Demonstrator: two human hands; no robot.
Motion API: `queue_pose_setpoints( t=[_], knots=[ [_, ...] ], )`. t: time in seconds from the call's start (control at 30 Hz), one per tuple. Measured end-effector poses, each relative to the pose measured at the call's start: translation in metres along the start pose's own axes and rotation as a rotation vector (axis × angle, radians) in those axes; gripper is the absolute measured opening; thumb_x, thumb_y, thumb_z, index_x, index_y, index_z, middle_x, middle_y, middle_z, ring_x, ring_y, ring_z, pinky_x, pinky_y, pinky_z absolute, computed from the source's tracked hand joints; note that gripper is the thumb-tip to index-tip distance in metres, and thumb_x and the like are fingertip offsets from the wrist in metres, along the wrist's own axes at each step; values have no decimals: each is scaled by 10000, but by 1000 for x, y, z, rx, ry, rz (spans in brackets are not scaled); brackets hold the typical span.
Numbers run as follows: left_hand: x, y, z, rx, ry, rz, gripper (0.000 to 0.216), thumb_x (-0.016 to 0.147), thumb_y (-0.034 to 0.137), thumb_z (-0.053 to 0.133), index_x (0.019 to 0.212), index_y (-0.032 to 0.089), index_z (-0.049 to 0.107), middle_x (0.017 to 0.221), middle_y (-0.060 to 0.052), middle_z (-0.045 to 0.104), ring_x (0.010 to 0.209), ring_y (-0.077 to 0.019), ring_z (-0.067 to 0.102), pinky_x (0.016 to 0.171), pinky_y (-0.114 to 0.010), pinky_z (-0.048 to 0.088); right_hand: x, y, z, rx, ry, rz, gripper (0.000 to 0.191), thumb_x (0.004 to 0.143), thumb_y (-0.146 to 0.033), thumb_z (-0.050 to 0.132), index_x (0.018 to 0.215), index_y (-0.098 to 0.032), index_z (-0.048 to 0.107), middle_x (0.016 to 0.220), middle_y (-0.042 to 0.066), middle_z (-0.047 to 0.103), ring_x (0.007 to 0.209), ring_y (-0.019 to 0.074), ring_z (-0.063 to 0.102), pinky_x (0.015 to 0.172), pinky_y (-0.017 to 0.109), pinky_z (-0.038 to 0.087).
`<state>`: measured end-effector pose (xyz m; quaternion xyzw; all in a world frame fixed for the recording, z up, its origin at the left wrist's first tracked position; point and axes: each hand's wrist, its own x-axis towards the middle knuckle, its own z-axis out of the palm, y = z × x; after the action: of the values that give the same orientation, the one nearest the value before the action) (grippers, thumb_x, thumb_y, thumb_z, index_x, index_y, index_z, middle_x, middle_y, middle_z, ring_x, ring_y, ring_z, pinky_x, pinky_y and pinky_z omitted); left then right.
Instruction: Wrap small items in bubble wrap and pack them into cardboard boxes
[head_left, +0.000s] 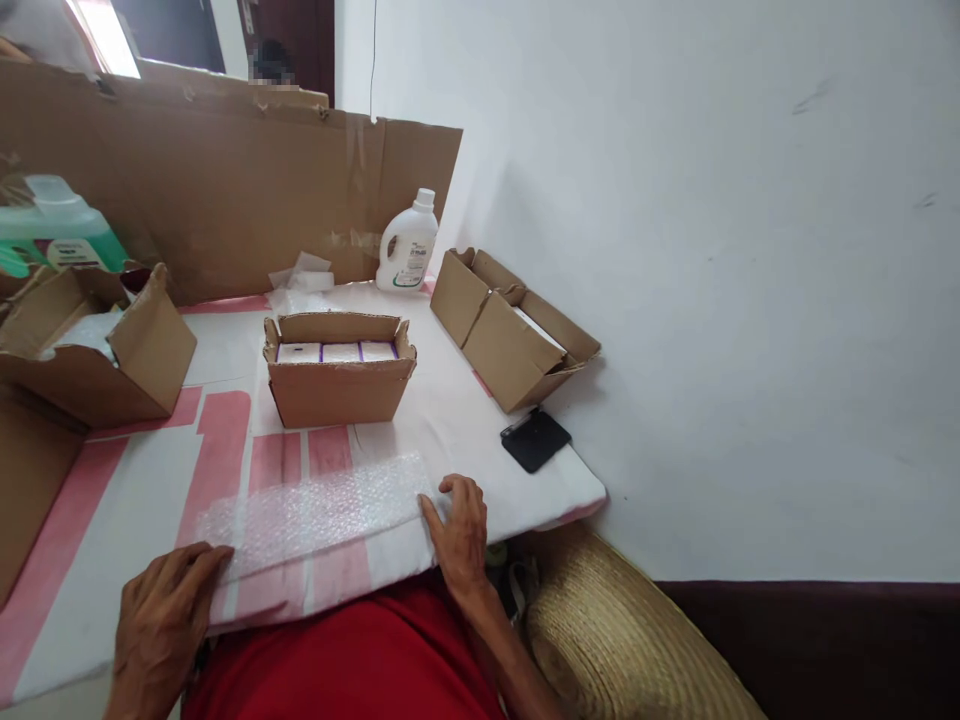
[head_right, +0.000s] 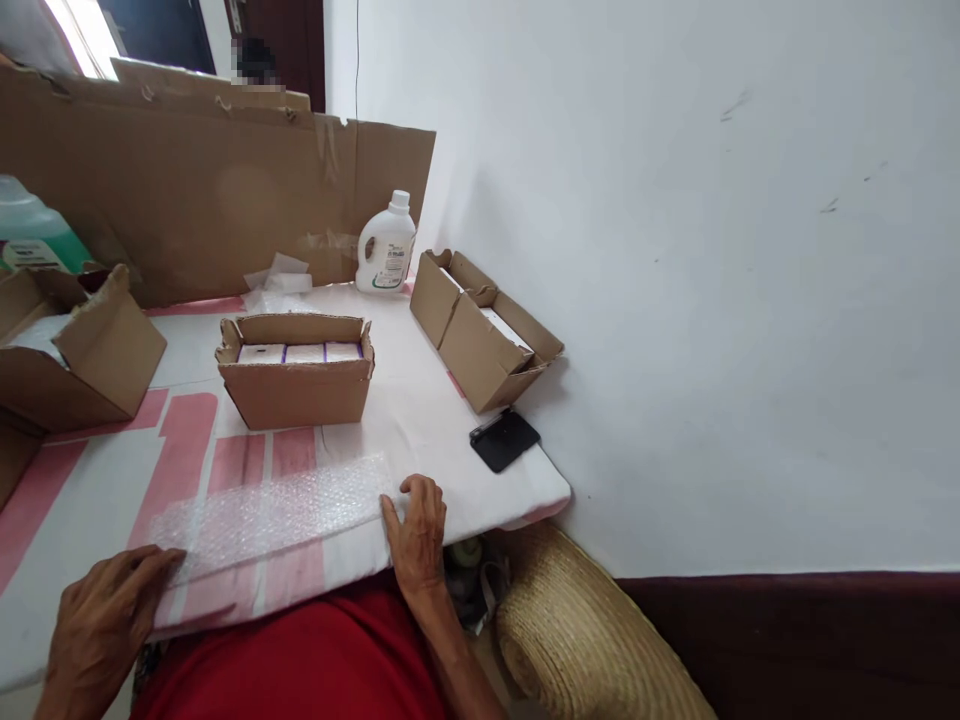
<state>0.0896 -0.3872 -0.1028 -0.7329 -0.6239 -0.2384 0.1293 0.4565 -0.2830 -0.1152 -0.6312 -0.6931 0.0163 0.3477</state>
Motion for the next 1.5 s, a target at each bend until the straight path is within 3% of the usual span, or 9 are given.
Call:
queue_pose_setpoints(
  t=[0.17, 0.33, 0.6, 0.83, 0.93, 1.03, 1.17, 1.33, 1.5],
  knots=[
    [-1, -12, -10, -72, -52, 106, 350, 954, 463, 521, 1224, 286, 657, 1121, -49, 725, 1016, -232, 663, 831, -349, 463, 0, 1, -6, -74, -173, -366, 222, 956, -53, 465, 985, -210, 620, 955, 80, 647, 897, 244, 545, 822, 370, 433],
    [3, -15, -17, -35, -62, 185, 334, 974, 422, 473, 1214, 304, 673, 1105, -29, 750, 983, -202, 689, 794, -313, 481, 19, 2, -31, -16, -504, -481, 197, 907, -121, 581, 1089, -193, 602, 1049, 79, 614, 973, 243, 540, 858, 354, 469],
    [6, -17, -18, 73, -68, 409, 357, 910, 146, 453, 1177, 240, 670, 1115, -51, 755, 957, -201, 693, 833, -320, 469, 34, 13, -19, -297, -427, -831, 188, 967, -64, 510, 955, -171, 665, 896, 81, 659, 864, 243, 555, 720, 372, 416],
    [31, 75, 10, -106, -34, 420, 215, 924, 142, 543, 1084, 205, 672, 979, -55, 737, 921, -202, 667, 878, -342, 462, 76, 72, -34, -357, -326, -583, 283, 942, -14, 492, 1038, -163, 712, 971, 107, 715, 950, 271, 580, 778, 395, 443],
    [40, 95, 12, -166, -49, 405, 145, 945, 183, 552, 1024, 204, 672, 935, -46, 720, 887, -195, 652, 873, -341, 456, 78, 67, -45, -310, -254, -503, 358, 939, -7, 446, 1159, -143, 693, 1085, 123, 725, 1009, 276, 600, 822, 409, 469],
    [38, 92, 13, -177, -71, 410, 163, 942, 200, 570, 1067, 207, 674, 970, -51, 718, 914, -196, 646, 887, -336, 454, 64, 34, -42, -132, -190, -426, 362, 989, -110, 437, 1280, -145, 649, 1217, 130, 704, 1145, 267, 598, 995, 428, 457],
    [29, 76, 18, -144, -64, 465, 236, 954, 221, 538, 1146, 189, 673, 1033, -75, 718, 960, -202, 645, 872, -320, 458, 46, -2, -19, -31, -401, -369, 550, 1020, -416, 504, 1487, -127, 478, 1495, 161, 536, 1418, 293, 442, 1169, 483, 341],
    [29, 68, 26, -160, -22, 544, 293, 999, 190, 421, 1128, 178, 683, 1004, -78, 724, 927, -175, 659, 824, -283, 469, 47, 10, 2, -105, -554, -140, 820, 1003, -647, 385, 1602, -103, 247, 1675, 153, 178, 1564, 308, 130, 1252, 540, 130],
    [32, 74, 24, -163, -18, 594, 295, 974, 112, 423, 1086, 188, 685, 944, -56, 735, 874, -164, 671, 832, -293, 478, 49, 21, 3, -89, -566, -179, 852, 979, -690, 396, 1617, -156, 211, 1682, 117, 163, 1570, 287, 104, 1260, 526, 107]
  ],
)
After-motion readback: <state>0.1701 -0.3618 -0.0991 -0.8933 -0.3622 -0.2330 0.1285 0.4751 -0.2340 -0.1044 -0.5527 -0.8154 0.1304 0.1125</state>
